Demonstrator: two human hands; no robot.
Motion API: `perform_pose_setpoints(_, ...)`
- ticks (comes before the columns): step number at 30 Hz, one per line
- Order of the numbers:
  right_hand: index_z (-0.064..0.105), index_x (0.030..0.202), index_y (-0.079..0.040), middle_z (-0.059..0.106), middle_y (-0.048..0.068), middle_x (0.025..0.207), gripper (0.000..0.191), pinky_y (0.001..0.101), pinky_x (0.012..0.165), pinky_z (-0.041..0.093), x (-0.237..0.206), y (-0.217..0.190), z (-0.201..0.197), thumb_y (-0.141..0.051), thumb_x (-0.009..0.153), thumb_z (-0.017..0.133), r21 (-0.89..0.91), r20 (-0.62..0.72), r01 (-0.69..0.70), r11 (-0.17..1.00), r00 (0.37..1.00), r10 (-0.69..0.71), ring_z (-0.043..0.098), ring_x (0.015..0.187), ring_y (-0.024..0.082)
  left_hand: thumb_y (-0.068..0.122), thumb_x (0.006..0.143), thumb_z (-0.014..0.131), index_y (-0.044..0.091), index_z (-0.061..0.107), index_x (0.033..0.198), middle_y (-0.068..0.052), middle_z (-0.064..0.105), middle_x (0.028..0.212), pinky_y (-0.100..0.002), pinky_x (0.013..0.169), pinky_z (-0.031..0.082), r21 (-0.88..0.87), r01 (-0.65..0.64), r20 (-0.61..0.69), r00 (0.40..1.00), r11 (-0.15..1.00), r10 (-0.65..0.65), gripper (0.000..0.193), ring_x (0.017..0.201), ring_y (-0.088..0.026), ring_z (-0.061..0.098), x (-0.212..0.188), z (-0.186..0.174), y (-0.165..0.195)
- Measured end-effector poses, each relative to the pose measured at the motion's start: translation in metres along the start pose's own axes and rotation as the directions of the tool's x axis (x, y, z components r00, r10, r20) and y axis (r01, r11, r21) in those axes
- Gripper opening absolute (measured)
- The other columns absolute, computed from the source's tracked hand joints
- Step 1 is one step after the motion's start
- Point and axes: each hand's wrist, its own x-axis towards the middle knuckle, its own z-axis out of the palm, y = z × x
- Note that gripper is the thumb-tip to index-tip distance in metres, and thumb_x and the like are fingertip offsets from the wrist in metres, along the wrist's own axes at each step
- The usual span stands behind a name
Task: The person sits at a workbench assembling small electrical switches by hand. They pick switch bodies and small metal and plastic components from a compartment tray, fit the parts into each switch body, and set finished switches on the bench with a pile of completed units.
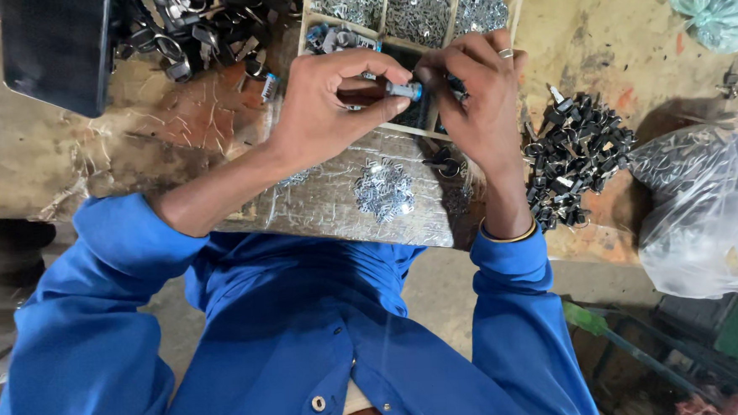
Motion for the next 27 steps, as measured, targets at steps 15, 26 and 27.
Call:
perform_pose_setpoints(15,0.061,0.112,-0.003,0.067,0.009,0.114,0.003,0.0351,0.1,0.044,0.0,-0.013,-0.006,-0.004,0.112,0.064,0.328,-0.055,0.036,0.944,0.998,-0.019,0.06,0.103,0.023,-0.001,0.103,0.076,0.0,0.071,0.117,-0.008,0.078,0.109,-0.025,0.084,0.067,0.092,-0.024,-0.048,0.998,0.995,0.029,0.015,0.1,-0.01,0.077,-0.002,0.002,0.002)
perform_pose_setpoints(26,0.068,0.115,-0.002,0.072,0.009,0.114,0.011,0.0346,0.096,0.055,0.0,-0.017,-0.008,-0.002,0.107,0.075,0.271,-0.01,0.066,0.96,0.998,-0.066,0.069,0.11,0.024,-0.002,0.096,0.082,-0.003,0.071,0.114,-0.01,0.078,0.108,-0.027,0.09,0.066,0.085,0.028,-0.076,0.997,0.996,-0.021,0.02,0.102,-0.014,0.077,-0.003,0.003,-0.006)
perform_pose_setpoints(27,0.068,0.114,-0.003,0.072,0.009,0.114,0.011,0.0344,0.095,0.055,-0.001,-0.018,-0.008,-0.002,0.106,0.075,0.263,-0.005,0.065,0.963,0.998,-0.065,0.069,0.109,0.024,-0.002,0.096,0.082,-0.003,0.072,0.113,-0.01,0.078,0.107,-0.026,0.09,0.066,0.093,0.028,-0.077,0.997,0.995,-0.02,0.02,0.102,-0.014,0.077,-0.004,0.003,-0.006)
